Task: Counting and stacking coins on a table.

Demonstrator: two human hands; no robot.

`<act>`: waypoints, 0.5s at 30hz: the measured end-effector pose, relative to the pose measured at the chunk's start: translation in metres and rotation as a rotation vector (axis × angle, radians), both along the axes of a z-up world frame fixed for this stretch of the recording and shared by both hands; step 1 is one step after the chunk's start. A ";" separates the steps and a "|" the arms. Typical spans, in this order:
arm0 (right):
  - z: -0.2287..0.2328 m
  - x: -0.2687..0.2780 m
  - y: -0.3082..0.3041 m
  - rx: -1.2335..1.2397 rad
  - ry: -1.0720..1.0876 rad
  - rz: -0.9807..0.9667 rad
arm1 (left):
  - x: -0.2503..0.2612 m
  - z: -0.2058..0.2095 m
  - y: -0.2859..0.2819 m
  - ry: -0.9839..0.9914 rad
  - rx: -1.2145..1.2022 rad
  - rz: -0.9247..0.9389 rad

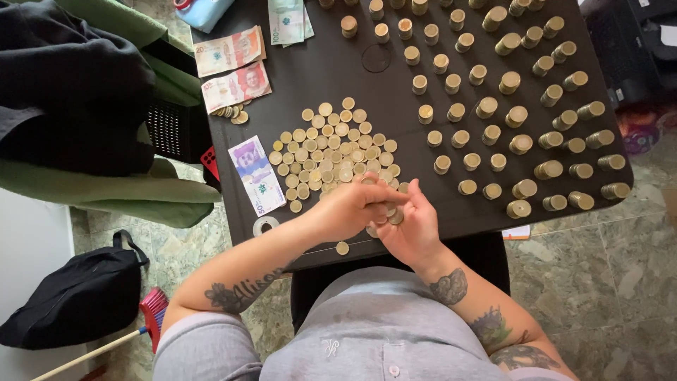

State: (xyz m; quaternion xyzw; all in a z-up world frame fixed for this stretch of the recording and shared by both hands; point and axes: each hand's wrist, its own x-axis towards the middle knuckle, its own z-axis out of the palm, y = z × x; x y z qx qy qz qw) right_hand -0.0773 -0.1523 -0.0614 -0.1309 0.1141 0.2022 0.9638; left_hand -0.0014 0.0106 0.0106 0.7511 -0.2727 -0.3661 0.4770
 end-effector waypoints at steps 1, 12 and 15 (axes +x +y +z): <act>0.000 0.000 0.000 0.000 0.000 -0.001 | -0.001 0.001 -0.001 0.000 0.000 -0.001; 0.017 0.003 0.000 -0.042 0.028 0.049 | -0.013 -0.015 -0.005 -0.496 0.090 0.028; -0.023 -0.003 -0.005 0.055 -0.064 0.005 | -0.017 -0.012 -0.011 -0.428 0.220 0.033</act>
